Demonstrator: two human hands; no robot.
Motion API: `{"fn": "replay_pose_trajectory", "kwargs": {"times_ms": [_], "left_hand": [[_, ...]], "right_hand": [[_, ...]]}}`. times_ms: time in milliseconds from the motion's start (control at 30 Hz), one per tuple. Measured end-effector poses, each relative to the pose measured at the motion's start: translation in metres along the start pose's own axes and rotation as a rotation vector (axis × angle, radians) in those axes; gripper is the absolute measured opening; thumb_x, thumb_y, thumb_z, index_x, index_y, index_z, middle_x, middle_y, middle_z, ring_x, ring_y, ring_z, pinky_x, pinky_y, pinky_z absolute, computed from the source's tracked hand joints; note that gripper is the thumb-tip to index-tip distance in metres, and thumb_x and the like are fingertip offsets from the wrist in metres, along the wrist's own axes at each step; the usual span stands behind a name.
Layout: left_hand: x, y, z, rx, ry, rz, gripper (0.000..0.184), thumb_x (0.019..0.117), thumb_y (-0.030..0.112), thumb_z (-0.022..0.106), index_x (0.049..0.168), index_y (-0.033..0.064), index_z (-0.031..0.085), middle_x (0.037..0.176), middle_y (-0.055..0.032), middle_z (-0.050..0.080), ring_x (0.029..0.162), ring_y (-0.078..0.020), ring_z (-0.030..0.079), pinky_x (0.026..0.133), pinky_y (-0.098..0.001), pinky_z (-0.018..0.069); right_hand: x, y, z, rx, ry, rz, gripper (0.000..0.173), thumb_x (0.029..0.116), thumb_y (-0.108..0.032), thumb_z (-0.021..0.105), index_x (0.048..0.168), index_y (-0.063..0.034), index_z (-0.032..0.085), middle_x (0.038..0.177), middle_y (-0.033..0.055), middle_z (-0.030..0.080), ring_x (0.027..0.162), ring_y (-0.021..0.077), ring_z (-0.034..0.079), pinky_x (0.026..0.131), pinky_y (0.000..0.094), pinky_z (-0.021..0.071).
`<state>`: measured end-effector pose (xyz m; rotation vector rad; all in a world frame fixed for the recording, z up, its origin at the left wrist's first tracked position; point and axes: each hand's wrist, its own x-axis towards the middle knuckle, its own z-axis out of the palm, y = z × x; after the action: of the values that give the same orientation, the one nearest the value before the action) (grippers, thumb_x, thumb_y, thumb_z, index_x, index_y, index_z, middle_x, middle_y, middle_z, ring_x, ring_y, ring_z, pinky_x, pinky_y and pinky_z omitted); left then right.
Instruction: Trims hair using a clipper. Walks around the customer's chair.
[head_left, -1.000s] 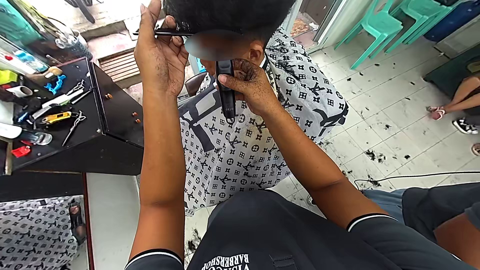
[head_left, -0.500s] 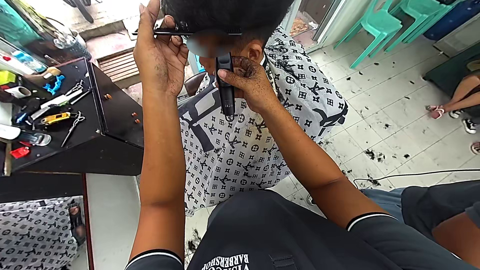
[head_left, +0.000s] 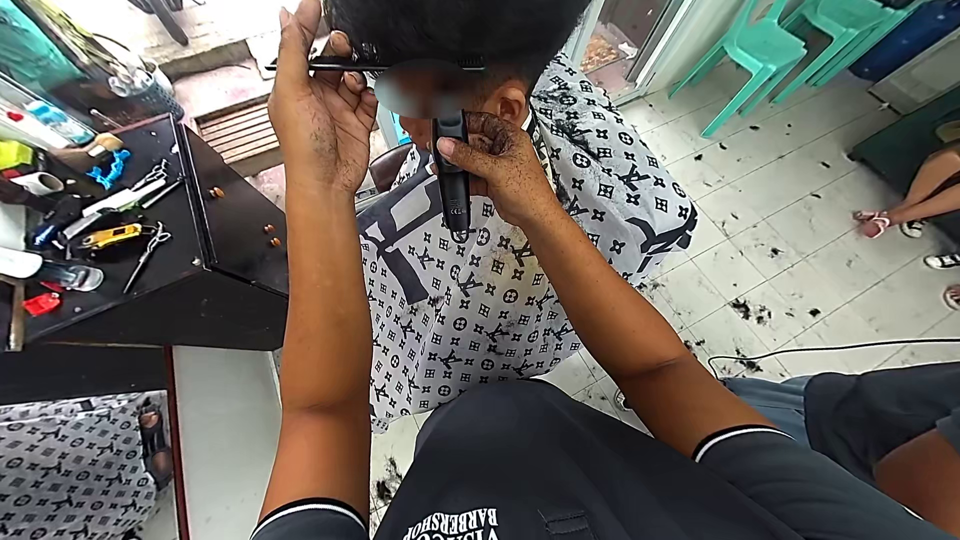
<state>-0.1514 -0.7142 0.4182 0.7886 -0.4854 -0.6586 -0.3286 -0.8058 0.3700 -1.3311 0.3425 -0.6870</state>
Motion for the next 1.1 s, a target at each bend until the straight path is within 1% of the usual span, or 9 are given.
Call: {"fn": "replay_pose_trajectory", "kwargs": {"times_ms": [67, 300, 367, 567, 733, 867, 933, 1033, 1100], "left_hand": [[-0.0003, 0.0003, 0.0004, 0.009, 0.002, 0.001, 0.035, 0.1141, 0.030, 0.029, 0.122, 0.0114, 0.057, 0.090, -0.0041, 0.064, 0.074, -0.0124, 0.061, 0.068, -0.0251, 0.0534], [0.0008, 0.0000, -0.0007, 0.010, 0.010, 0.002, 0.035, 0.1141, 0.031, 0.029, 0.123, 0.0119, 0.057, 0.090, -0.0037, 0.064, 0.074, -0.0119, 0.061, 0.067, -0.0250, 0.0537], [0.0007, 0.0002, 0.0004, 0.006, 0.014, 0.002, 0.035, 0.1141, 0.031, 0.029, 0.121, 0.0116, 0.057, 0.089, -0.0034, 0.064, 0.073, -0.0119, 0.061, 0.067, -0.0249, 0.0533], [0.0001, 0.0001, 0.0000, 0.003, 0.010, 0.005, 0.035, 0.1143, 0.030, 0.028, 0.121, 0.0115, 0.057, 0.088, -0.0033, 0.064, 0.073, -0.0117, 0.061, 0.067, -0.0247, 0.0538], [0.0008, -0.0007, -0.0013, 0.007, 0.006, 0.002, 0.035, 0.1141, 0.031, 0.029, 0.124, 0.0117, 0.057, 0.092, -0.0039, 0.064, 0.073, -0.0122, 0.061, 0.066, -0.0248, 0.0533], [0.0000, -0.0006, 0.0003, 0.009, 0.007, 0.013, 0.035, 0.1142, 0.029, 0.028, 0.118, 0.0113, 0.058, 0.087, -0.0033, 0.063, 0.072, -0.0118, 0.061, 0.067, -0.0247, 0.0535], [0.0001, -0.0005, 0.0005, 0.014, 0.007, 0.011, 0.037, 0.1143, 0.031, 0.027, 0.118, 0.0117, 0.059, 0.087, -0.0030, 0.063, 0.073, -0.0118, 0.061, 0.068, -0.0248, 0.0530], [0.0003, -0.0010, -0.0009, 0.018, -0.004, 0.009, 0.036, 0.1142, 0.032, 0.028, 0.117, 0.0123, 0.058, 0.090, -0.0031, 0.063, 0.074, -0.0117, 0.061, 0.068, -0.0245, 0.0531], [-0.0005, -0.0014, -0.0006, 0.013, -0.009, 0.010, 0.032, 0.1139, 0.031, 0.030, 0.112, 0.0130, 0.056, 0.090, -0.0029, 0.063, 0.073, -0.0112, 0.061, 0.066, -0.0237, 0.0529]], "right_hand": [[-0.0017, 0.0003, -0.0004, 0.018, -0.002, 0.018, 0.038, 0.0954, -0.009, 0.071, 0.127, 0.0035, 0.054, 0.100, 0.0139, 0.070, 0.089, 0.0245, 0.074, 0.072, 0.0399, 0.0649], [-0.0032, 0.0015, -0.0014, -0.008, -0.020, -0.005, 0.043, 0.0938, -0.009, 0.073, 0.129, 0.0043, 0.053, 0.103, 0.0145, 0.070, 0.089, 0.0240, 0.074, 0.073, 0.0390, 0.0647], [-0.0019, 0.0015, -0.0014, -0.005, -0.021, -0.004, 0.044, 0.0937, -0.009, 0.073, 0.130, 0.0045, 0.053, 0.103, 0.0145, 0.070, 0.089, 0.0241, 0.073, 0.073, 0.0391, 0.0647], [-0.0012, 0.0008, -0.0016, 0.019, -0.012, 0.012, 0.039, 0.0952, -0.010, 0.071, 0.127, 0.0043, 0.054, 0.101, 0.0141, 0.070, 0.088, 0.0247, 0.074, 0.073, 0.0399, 0.0650], [-0.0037, 0.0020, -0.0016, 0.065, 0.000, 0.055, 0.035, 0.0958, -0.009, 0.070, 0.126, 0.0027, 0.055, 0.100, 0.0144, 0.070, 0.086, 0.0252, 0.074, 0.069, 0.0397, 0.0651], [-0.0031, 0.0006, -0.0007, 0.047, -0.015, 0.018, 0.038, 0.0947, -0.008, 0.071, 0.127, 0.0036, 0.054, 0.100, 0.0143, 0.070, 0.090, 0.0258, 0.074, 0.072, 0.0409, 0.0651], [-0.0018, -0.0009, -0.0002, 0.055, -0.019, 0.018, 0.037, 0.0953, -0.008, 0.070, 0.126, 0.0038, 0.054, 0.101, 0.0146, 0.070, 0.090, 0.0262, 0.074, 0.074, 0.0419, 0.0651], [-0.0015, 0.0006, -0.0012, 0.067, -0.023, 0.028, 0.034, 0.0966, -0.008, 0.068, 0.125, 0.0029, 0.054, 0.100, 0.0135, 0.071, 0.089, 0.0247, 0.074, 0.073, 0.0404, 0.0651], [-0.0020, 0.0051, -0.0040, 0.084, -0.024, 0.042, 0.033, 0.0971, -0.009, 0.068, 0.125, 0.0028, 0.055, 0.101, 0.0138, 0.071, 0.088, 0.0248, 0.074, 0.072, 0.0401, 0.0649]]}}
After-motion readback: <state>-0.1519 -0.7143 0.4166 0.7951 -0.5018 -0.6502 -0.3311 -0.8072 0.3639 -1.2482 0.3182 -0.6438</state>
